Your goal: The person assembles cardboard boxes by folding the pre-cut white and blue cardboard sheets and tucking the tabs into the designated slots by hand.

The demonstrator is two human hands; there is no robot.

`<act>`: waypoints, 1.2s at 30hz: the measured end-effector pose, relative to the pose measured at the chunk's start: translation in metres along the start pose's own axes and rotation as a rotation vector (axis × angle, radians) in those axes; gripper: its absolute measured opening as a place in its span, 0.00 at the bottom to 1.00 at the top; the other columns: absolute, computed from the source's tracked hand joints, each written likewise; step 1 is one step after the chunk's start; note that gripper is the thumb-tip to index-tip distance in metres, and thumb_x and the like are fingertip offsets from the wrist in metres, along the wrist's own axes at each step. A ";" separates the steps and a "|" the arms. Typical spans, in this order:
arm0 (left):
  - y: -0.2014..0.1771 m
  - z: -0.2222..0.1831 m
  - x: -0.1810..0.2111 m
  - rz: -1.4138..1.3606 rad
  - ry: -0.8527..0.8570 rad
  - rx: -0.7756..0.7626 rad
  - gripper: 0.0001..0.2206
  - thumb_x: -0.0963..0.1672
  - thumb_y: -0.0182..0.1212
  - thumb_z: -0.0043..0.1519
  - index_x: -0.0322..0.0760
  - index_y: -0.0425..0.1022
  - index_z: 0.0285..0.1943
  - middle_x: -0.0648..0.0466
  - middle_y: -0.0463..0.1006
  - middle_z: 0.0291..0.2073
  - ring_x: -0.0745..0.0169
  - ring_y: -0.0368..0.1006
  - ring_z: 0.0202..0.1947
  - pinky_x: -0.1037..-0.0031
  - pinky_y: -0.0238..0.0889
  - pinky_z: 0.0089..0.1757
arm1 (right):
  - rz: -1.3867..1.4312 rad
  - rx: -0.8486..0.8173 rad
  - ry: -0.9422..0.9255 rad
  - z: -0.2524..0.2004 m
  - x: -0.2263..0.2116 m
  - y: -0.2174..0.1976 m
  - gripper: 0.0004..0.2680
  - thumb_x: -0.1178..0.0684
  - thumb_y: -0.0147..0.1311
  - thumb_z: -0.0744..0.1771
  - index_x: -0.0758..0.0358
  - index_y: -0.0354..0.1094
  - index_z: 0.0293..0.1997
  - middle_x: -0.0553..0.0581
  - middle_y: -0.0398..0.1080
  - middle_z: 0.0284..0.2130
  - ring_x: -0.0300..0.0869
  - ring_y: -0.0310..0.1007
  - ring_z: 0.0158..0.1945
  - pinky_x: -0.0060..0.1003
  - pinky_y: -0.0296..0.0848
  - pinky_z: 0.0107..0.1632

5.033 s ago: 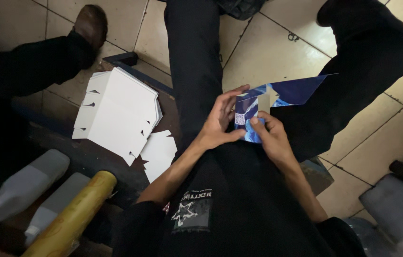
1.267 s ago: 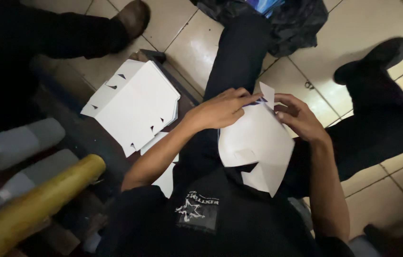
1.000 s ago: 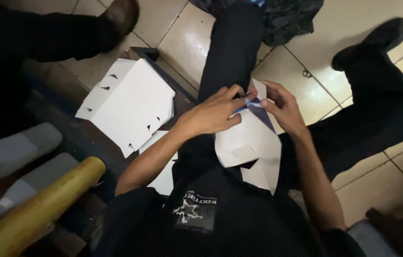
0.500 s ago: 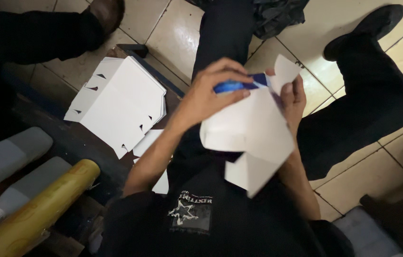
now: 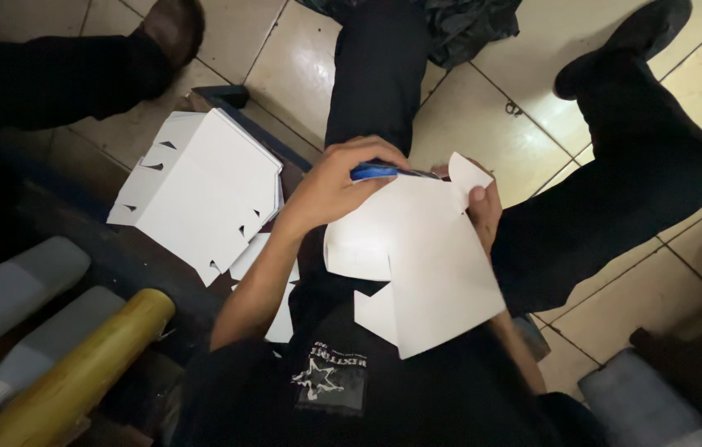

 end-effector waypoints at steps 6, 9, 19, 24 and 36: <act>0.002 -0.006 -0.010 -0.086 -0.085 0.003 0.08 0.37 0.65 0.59 0.34 0.80 0.46 0.51 0.82 0.45 0.55 0.80 0.46 0.69 0.71 0.50 | 0.031 0.133 0.002 -0.008 -0.002 0.007 0.21 0.37 0.42 0.73 0.70 0.59 0.61 0.67 0.70 0.46 0.45 0.70 0.45 0.37 0.70 0.49; 0.006 -0.009 -0.008 0.012 0.037 -0.087 0.08 0.37 0.64 0.55 0.34 0.81 0.43 0.52 0.83 0.44 0.56 0.80 0.47 0.66 0.69 0.55 | 0.055 0.183 0.016 -0.012 0.001 0.009 0.19 0.37 0.39 0.74 0.68 0.59 0.59 0.66 0.70 0.43 0.43 0.69 0.40 0.36 0.70 0.44; 0.011 -0.022 -0.005 0.053 -0.017 -0.135 0.12 0.43 0.75 0.51 0.35 0.80 0.41 0.50 0.74 0.49 0.52 0.73 0.54 0.66 0.65 0.54 | -0.559 -0.533 0.027 0.017 -0.027 0.013 0.22 0.34 0.46 0.71 0.63 0.72 0.61 0.60 0.69 0.49 0.47 0.71 0.55 0.39 0.70 0.57; 0.003 -0.027 -0.009 0.060 -0.140 -0.020 0.18 0.46 0.78 0.51 0.36 0.75 0.45 0.51 0.73 0.47 0.56 0.74 0.50 0.69 0.67 0.50 | -0.531 -0.737 0.073 0.032 -0.045 0.022 0.14 0.48 0.59 0.66 0.59 0.76 0.57 0.58 0.72 0.50 0.47 0.73 0.59 0.43 0.72 0.62; 0.011 -0.026 -0.018 0.107 -0.205 0.028 0.19 0.48 0.80 0.49 0.35 0.78 0.43 0.51 0.80 0.42 0.57 0.81 0.45 0.70 0.72 0.45 | -0.718 -0.957 0.179 0.045 -0.059 0.039 0.16 0.52 0.66 0.59 0.51 0.79 0.51 0.52 0.74 0.49 0.46 0.74 0.57 0.44 0.76 0.59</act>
Point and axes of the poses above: each hand's wrist, its own z-axis towards the middle knuckle, its own y-axis out of the palm, x = y × z, the point moved 6 cm from there along z, towards the middle knuckle
